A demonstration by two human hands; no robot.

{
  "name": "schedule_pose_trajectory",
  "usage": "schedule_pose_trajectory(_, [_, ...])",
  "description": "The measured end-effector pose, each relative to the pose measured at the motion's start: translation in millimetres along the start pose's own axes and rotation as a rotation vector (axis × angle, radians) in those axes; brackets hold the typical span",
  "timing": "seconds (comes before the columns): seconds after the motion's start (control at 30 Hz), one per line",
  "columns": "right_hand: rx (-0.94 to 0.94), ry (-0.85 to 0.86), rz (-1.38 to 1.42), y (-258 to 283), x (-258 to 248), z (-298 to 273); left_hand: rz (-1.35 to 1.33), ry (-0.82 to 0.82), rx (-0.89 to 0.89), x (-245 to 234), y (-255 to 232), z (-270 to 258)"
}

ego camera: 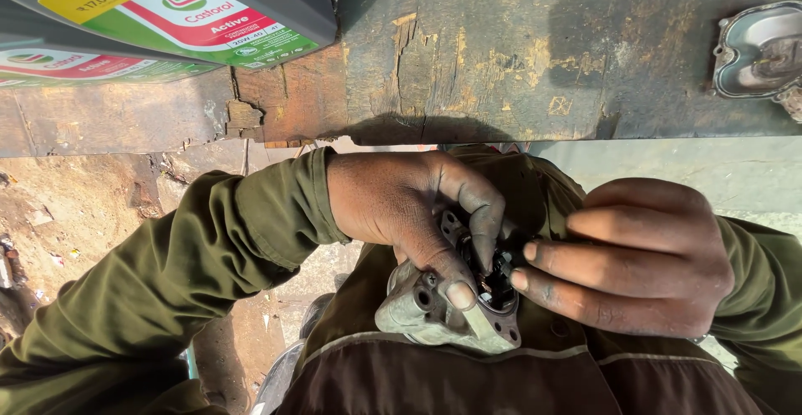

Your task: The recorder is cleaning and reassembling components of a motorcycle engine or starter motor on a workbench.

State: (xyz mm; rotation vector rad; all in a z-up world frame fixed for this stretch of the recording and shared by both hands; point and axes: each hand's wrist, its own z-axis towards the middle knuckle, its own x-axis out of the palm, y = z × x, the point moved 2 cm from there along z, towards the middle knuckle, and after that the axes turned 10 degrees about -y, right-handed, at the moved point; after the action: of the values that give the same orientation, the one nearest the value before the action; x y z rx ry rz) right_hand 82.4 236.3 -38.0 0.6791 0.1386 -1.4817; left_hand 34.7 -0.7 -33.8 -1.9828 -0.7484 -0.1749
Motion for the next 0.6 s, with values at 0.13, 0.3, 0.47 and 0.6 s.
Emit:
schedule_pose_trajectory(0.13, [0.003, -0.072, 0.015, -1, 5, 1, -0.005, 0.02, 0.031, -1, -2, 1])
schedule_pose_trajectory(0.3, [0.063, -0.099, 0.155, -7, 12, 1, 0.017, 0.013, 0.031, -1, -6, 3])
schedule_pose_trajectory(0.47, [0.074, -0.086, 0.207, -14, 14, 4, -0.004, 0.03, 0.011, -4, -2, 3])
schedule_pose_trajectory(0.6, [0.068, -0.079, 0.19, -16, 15, 6, -0.037, 0.041, 0.008, -6, 0, 4])
